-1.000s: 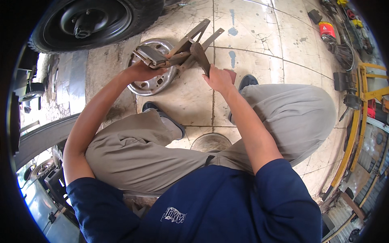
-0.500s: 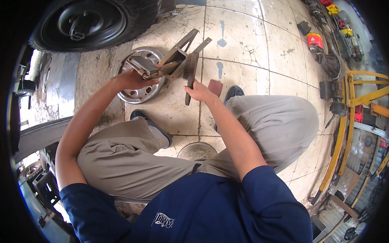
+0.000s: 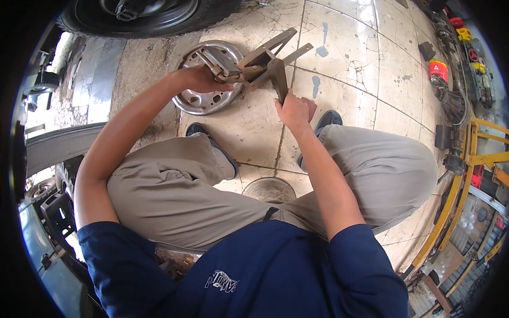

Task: The person sits on the floor and assembles a metal bracket-like component using a metal hub as a base. They insert and adjust several metal rods and plates into the assembly, using a hammer to tap parts into place.

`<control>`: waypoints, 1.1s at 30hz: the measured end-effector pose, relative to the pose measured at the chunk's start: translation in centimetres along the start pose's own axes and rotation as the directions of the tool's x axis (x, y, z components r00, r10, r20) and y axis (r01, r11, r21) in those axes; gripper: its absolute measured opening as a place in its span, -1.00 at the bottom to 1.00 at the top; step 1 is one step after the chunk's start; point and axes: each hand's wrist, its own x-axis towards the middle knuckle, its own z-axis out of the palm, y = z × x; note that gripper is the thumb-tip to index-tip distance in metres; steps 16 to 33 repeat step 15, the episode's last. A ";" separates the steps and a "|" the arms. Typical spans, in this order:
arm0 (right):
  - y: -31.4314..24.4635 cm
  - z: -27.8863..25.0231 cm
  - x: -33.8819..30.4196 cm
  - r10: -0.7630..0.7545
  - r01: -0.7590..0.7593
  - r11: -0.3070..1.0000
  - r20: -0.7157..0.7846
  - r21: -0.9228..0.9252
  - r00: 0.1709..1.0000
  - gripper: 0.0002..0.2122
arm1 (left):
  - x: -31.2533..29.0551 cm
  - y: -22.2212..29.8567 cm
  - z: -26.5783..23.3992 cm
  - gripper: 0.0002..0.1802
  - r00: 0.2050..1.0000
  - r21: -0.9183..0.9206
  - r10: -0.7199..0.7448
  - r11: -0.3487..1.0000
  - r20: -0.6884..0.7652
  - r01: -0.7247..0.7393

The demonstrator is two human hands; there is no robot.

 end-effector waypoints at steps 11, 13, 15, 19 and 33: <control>2.1 0.4 0.2 0.094 -0.080 0.995 -0.253 0.064 0.963 -0.61 | 0.9 -3.0 1.0 -0.24 0.999 0.004 0.044 0.999 -0.001 -0.044; 2.5 -0.2 0.4 0.282 -0.240 0.951 -0.230 0.192 0.932 -0.61 | 0.3 -1.6 0.2 -0.22 0.995 -0.003 0.100 0.995 0.011 -0.100; 2.8 -0.8 1.1 0.356 -0.291 0.913 -0.209 0.285 0.911 -0.59 | -0.5 -0.8 -0.6 -0.19 0.989 0.034 0.144 0.989 0.019 -0.145; 2.8 -0.8 1.1 0.356 -0.291 0.913 -0.209 0.285 0.911 -0.59 | -0.5 -0.8 -0.6 -0.19 0.989 0.034 0.144 0.989 0.019 -0.145; 2.8 -0.8 1.1 0.356 -0.291 0.913 -0.209 0.285 0.911 -0.59 | -0.5 -0.8 -0.6 -0.19 0.989 0.034 0.144 0.989 0.019 -0.145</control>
